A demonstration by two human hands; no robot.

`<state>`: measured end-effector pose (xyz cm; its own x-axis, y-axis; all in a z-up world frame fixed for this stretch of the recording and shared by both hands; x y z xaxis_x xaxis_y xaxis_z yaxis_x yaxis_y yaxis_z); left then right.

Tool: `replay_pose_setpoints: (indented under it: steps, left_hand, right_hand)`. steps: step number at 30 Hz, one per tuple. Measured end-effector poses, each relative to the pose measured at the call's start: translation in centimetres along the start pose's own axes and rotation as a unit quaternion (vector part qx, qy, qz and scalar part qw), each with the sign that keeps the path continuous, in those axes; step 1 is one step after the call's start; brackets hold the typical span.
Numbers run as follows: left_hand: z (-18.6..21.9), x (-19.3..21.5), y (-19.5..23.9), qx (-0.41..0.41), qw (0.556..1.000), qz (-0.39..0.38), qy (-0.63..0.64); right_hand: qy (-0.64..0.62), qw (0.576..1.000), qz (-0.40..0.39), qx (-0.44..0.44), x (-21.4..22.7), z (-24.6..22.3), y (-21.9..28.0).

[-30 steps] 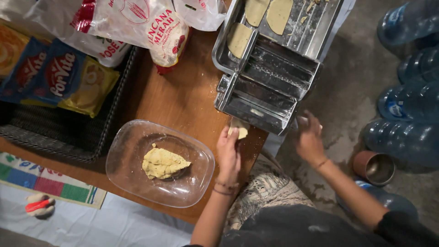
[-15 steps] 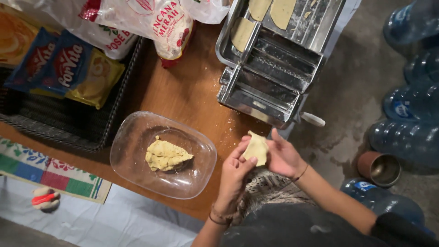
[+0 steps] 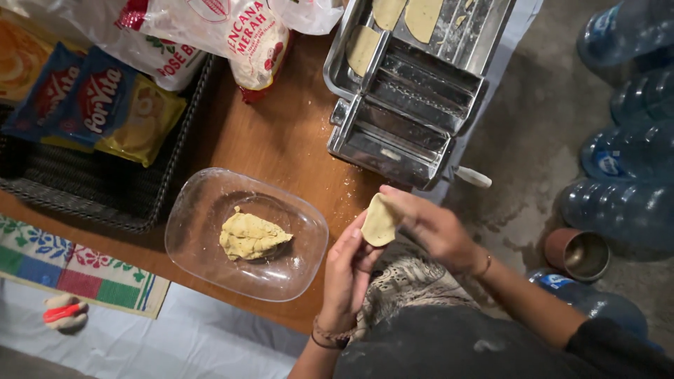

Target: The person is preparing dough pieces and feeding them through a manual pasta machine to create thin sheets.

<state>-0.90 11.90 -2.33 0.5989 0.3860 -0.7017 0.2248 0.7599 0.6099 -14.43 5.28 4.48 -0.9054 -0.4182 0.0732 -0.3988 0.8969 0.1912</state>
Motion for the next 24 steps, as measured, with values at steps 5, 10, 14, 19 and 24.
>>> replay_pose_setpoints:
  steps: [5,10,14,19,24]
  left_hand:
    - [1.3,-3.3,0.3,-0.036,0.995,-0.085,0.031]
    - [-0.9,-1.0,-0.9,-0.043,0.998,-0.048,-0.018]
    - [0.7,-1.4,-1.2,-0.074,0.992,-0.037,-0.096]
    - [3.7,-4.9,-4.3,-0.134,0.927,-0.107,-0.334]
    - [5.4,-9.5,-8.9,-0.297,0.791,-0.187,-0.501]
  right_hand:
    - [0.456,0.846,-0.095,0.258,-5.3,-2.2,2.1]
    - [0.298,0.923,-0.052,0.238,-3.4,-2.0,2.5]
    - [-0.073,0.994,0.073,0.035,0.7,-2.2,0.9]
    - [-0.035,0.986,0.112,-0.118,4.1,2.9,0.2]
    - [0.088,0.979,0.177,-0.045,7.0,2.6,-1.5]
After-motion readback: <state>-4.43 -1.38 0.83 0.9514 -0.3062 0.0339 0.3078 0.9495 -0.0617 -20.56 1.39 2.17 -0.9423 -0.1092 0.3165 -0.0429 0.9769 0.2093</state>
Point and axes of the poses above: each hand's wrist, its own y-axis away from the middle knuckle, its own x-axis out of the back of the hand, z = x × y, the point moved 10 cm from there along -y, towards the middle knuckle, and after that the axes turned 3 degrees about -z, right-handed, at the moved point
